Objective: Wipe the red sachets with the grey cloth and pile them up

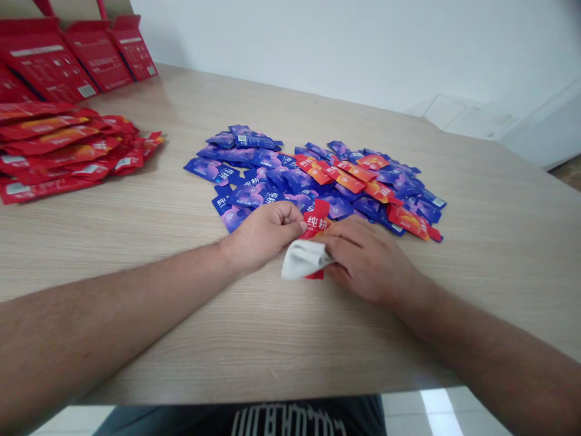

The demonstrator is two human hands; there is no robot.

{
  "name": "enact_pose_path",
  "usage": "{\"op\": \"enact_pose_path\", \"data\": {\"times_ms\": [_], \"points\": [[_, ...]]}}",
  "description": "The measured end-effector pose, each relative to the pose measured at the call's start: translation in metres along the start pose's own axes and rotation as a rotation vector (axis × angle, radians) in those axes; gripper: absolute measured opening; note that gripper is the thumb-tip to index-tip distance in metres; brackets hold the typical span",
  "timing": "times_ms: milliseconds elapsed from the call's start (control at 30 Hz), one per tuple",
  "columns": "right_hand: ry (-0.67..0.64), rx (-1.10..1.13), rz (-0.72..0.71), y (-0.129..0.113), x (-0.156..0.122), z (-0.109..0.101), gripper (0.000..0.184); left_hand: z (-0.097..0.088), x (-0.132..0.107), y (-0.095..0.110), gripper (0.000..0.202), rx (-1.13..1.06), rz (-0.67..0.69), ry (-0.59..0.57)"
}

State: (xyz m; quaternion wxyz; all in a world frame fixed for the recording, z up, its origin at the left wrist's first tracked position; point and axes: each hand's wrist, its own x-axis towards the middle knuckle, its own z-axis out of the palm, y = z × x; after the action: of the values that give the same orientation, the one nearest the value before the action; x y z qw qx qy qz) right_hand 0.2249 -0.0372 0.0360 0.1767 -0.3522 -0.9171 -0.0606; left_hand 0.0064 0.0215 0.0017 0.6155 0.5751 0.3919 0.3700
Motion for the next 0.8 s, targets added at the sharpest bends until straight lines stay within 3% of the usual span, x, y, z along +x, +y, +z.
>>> {"op": "enact_pose_path", "data": {"times_ms": [100,233,300,500,667,733,800], "points": [[-0.020,0.008,-0.065,-0.002,-0.003,-0.003,0.024,-0.001,-0.001,0.002,0.018,0.006,-0.018,-0.049],[0.125,-0.047,0.136,0.014,-0.003,-0.003,0.016,-0.002,-0.002,0.004,0.020,0.020,-0.038,-0.090],[0.128,-0.048,0.193,0.017,-0.003,-0.001,0.015,-0.003,-0.001,0.003,0.021,0.009,-0.047,-0.078],[-0.049,0.053,-0.094,0.000,-0.002,-0.003,0.023,-0.005,-0.003,0.002,0.025,-0.032,-0.034,-0.080],[0.114,0.002,0.173,0.019,-0.003,0.000,0.015,-0.005,-0.002,0.001,0.018,0.002,-0.040,-0.097],[0.112,0.016,0.178,0.021,-0.003,0.004,0.016,-0.005,-0.001,0.000,0.018,-0.011,-0.043,-0.086],[0.085,0.056,0.071,0.016,-0.002,0.007,0.015,-0.005,-0.001,0.000,0.020,-0.031,-0.031,-0.076]]}}
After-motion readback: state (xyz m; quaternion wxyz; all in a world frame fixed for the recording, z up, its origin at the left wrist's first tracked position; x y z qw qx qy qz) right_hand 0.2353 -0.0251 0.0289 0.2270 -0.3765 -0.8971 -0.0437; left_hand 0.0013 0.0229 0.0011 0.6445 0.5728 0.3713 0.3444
